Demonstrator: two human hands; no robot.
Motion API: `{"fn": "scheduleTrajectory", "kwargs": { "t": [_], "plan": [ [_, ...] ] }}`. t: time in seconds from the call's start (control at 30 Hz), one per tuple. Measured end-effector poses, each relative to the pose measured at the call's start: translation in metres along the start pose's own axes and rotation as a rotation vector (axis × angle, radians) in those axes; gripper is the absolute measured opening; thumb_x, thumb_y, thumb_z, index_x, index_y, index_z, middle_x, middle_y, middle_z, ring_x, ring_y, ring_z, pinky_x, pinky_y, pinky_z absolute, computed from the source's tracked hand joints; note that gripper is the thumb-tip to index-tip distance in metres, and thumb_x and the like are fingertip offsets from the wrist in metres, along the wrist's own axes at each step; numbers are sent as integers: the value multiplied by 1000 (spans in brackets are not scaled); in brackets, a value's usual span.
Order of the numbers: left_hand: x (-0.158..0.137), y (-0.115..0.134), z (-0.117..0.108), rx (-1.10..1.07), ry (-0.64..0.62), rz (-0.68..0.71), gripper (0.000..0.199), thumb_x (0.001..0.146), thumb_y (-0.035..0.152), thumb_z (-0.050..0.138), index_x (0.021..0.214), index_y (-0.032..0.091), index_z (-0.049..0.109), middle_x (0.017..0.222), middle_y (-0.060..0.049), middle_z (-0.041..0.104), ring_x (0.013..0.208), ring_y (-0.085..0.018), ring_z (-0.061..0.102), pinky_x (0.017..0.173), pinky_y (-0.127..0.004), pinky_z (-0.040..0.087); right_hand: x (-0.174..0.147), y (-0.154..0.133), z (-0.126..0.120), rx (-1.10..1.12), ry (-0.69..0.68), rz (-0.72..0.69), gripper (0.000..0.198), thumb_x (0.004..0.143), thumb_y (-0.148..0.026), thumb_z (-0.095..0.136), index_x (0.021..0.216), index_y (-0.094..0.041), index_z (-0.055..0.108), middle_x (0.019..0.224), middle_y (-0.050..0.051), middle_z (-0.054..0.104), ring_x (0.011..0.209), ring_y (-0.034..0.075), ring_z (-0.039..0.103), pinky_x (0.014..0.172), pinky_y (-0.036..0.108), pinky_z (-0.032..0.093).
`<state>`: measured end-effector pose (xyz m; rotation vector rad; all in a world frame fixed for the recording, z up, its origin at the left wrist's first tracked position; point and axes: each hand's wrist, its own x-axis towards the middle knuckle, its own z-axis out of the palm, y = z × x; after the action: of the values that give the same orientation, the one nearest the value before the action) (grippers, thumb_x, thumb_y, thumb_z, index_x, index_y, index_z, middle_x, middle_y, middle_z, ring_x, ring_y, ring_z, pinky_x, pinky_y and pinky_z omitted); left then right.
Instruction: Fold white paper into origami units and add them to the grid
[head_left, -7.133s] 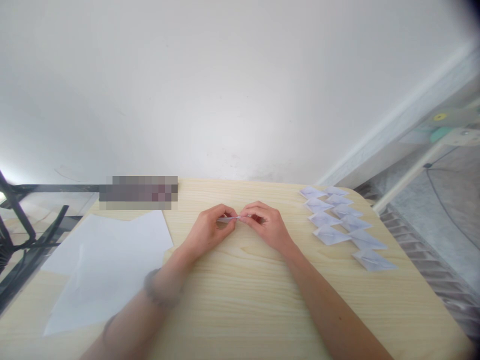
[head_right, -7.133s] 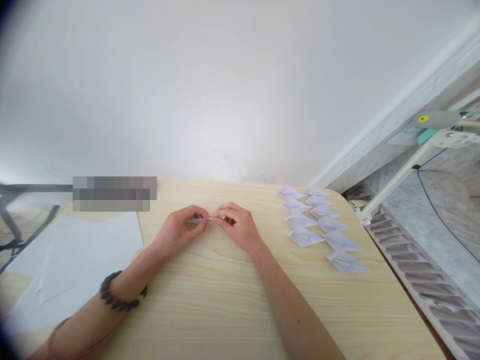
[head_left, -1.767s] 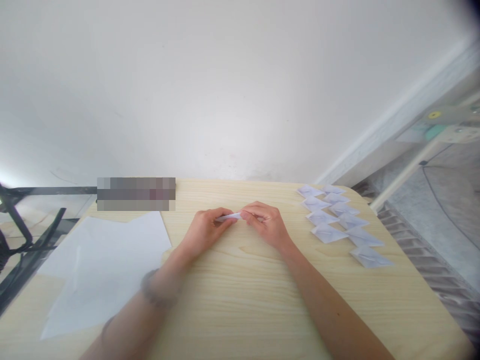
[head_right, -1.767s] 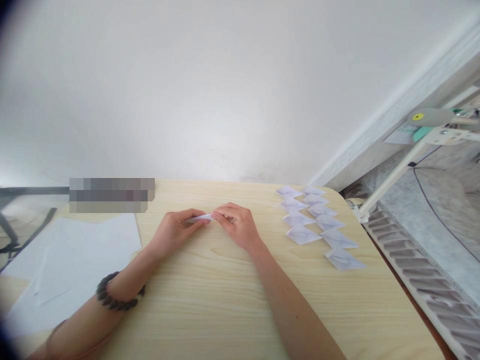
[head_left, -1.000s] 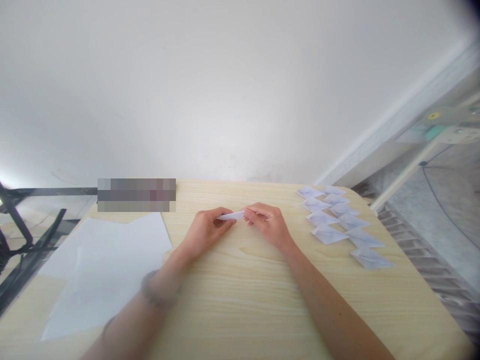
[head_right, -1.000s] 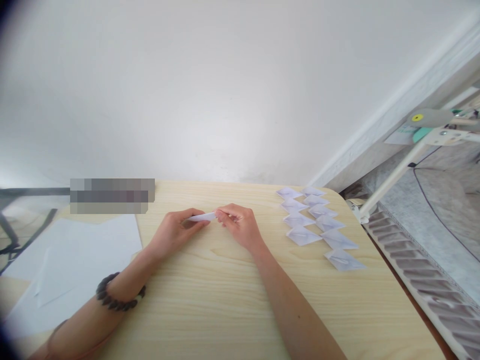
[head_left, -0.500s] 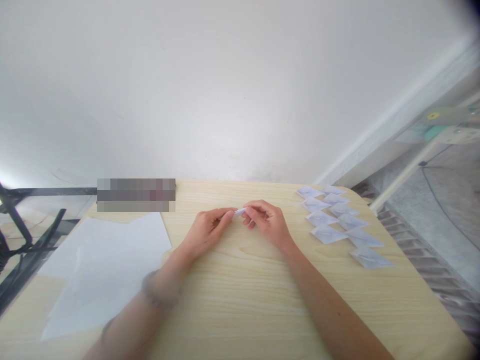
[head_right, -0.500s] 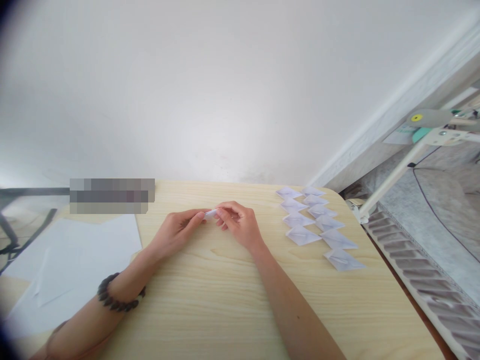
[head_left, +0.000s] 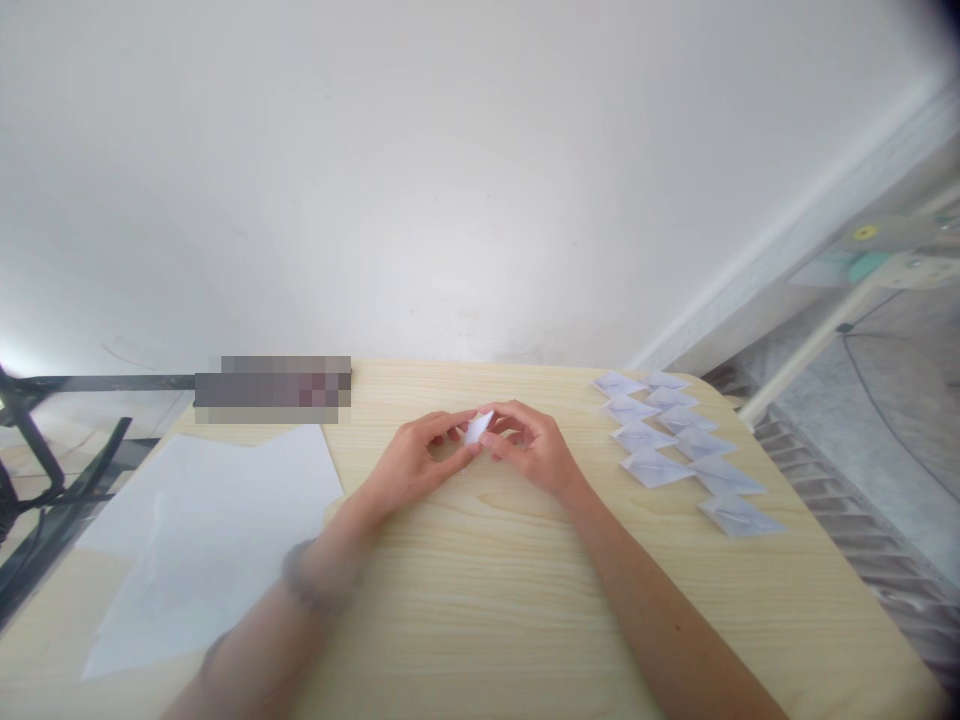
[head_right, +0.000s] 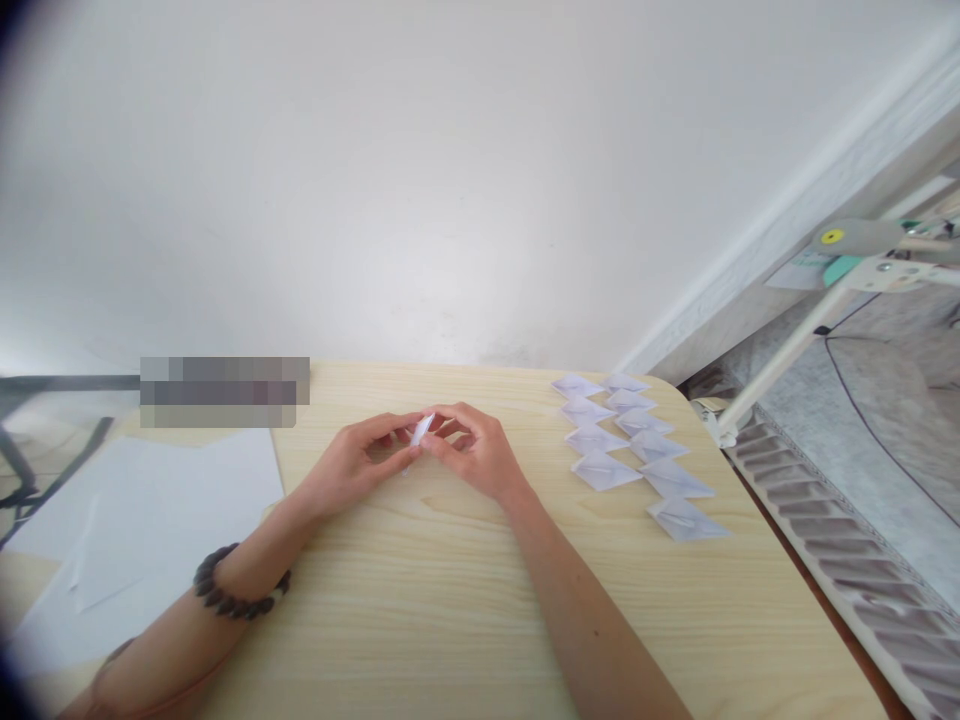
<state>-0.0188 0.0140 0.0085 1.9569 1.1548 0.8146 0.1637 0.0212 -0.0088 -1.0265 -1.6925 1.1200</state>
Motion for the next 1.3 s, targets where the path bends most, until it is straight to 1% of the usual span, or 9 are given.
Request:
{"fn": "scheduleTrajectory", "kwargs": {
  "t": [0.13,0.27,0.57,0.77,0.9,0.97,1.1,1.2,1.3],
  "plan": [
    [0,-1,0,4,4,-9,32,78,39,52,103,20,60,89,-5,62,76,-15,55,68,-25,44,-1,0,-2,-17,-43,-14,32,76,-28,56,107,-21,55,92,4,60,79,14,60,61,24,51],
    [0,-2,1,12,14,-11,33,78,41,53,104,21,59,87,-4,61,74,-14,54,67,-25,43,0,-1,-2,-27,-59,-15,30,76,-27,55,106,-21,55,91,4,59,76,14,59,61,24,50],
    [1,-6,2,32,64,58,33,76,38,57,105,23,59,88,-3,58,75,-14,53,67,-25,42,-1,-5,-3,-73,-74,20,27,76,-24,54,103,-20,55,87,3,61,71,13,60,62,25,49],
    [1,-10,1,-26,65,53,26,78,33,55,100,21,62,88,-4,60,75,-13,55,67,-24,43,1,3,1,-21,4,63,22,79,-20,46,98,-19,56,82,2,61,64,11,60,58,23,50],
    [1,-9,2,-105,69,24,23,79,33,53,94,20,64,89,-4,63,78,-15,57,69,-25,45,1,7,2,-28,10,80,16,76,-20,50,91,-18,56,78,2,61,61,11,60,56,23,50],
    [1,-8,2,-154,66,1,22,79,33,53,92,20,65,90,-4,65,81,-16,58,71,-25,46,1,6,2,-84,-2,59,13,74,-20,52,86,-18,58,73,1,61,61,11,59,56,21,48],
    [0,-8,3,-280,41,-106,24,76,34,56,91,17,63,87,-4,67,81,-18,61,75,-28,47,0,2,3,-244,24,-19,6,72,-22,56,74,-16,57,62,-2,59,54,9,54,50,18,43],
    [0,-8,4,-363,17,-155,27,75,36,58,92,16,62,88,-5,68,82,-19,62,78,-30,47,-2,-1,5,-341,75,-108,8,72,-22,55,78,-17,58,61,-3,57,51,7,51,48,17,41],
    [0,-8,4,-453,11,-205,34,76,38,56,101,15,59,88,-5,68,81,-19,62,76,-30,49,-4,0,8,-456,171,-218,11,71,-19,55,82,-17,57,60,-3,57,49,7,50,50,17,41]
  ]
}}
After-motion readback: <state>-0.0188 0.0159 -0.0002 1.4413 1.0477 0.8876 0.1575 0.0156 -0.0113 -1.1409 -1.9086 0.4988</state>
